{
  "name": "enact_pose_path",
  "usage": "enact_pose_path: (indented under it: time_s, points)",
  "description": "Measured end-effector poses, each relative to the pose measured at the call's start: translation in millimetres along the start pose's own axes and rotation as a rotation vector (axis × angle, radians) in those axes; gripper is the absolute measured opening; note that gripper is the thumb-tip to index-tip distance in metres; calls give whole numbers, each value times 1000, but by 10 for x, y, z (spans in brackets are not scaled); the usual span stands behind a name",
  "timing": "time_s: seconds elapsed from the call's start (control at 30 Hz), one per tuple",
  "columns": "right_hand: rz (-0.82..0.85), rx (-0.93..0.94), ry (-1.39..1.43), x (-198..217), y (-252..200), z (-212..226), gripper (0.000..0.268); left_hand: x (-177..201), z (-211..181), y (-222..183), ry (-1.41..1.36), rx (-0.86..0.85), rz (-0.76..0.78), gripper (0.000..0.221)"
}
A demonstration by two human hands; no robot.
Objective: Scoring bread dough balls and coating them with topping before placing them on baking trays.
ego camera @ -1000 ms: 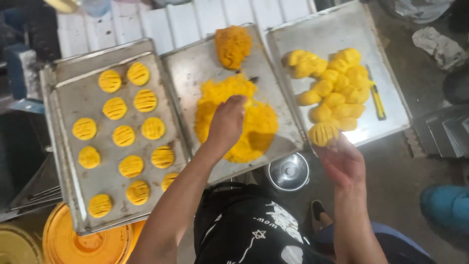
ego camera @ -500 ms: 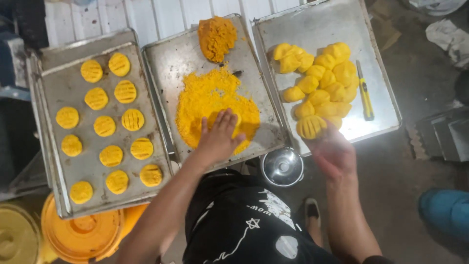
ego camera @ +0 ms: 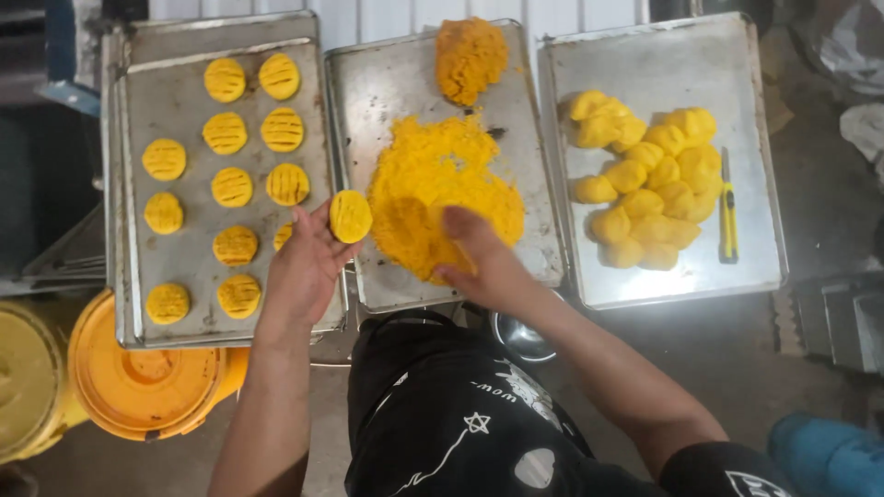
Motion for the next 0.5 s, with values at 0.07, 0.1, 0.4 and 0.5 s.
enact_pose_path:
  time_s: [0.07, 0.1, 0.4, 0.5]
  points:
    - [273, 183, -804, -256, 70, -21, 74, 62, 36, -43, -52, -39, 29, 79]
    - [280, 187, -803, -271, 54, 8, 74, 73, 35, -72, -56, -43, 23, 79]
    - [467, 54, -900, -172, 120, 34, 83, 119, -58, -45, -44, 7, 69, 72]
    - [338, -146, -124, 17, 172, 163, 77, 113, 46, 39, -46, 24, 129, 67]
Point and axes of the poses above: each hand's wrist, its own y-axis towards the middle knuckle, its own x-axis out of the back of the hand, z = x × y, the point moved 4 cm from there along y, towards the middle knuckle, and after that the axes turned 5 degrees about z, right-handed, at the moved point
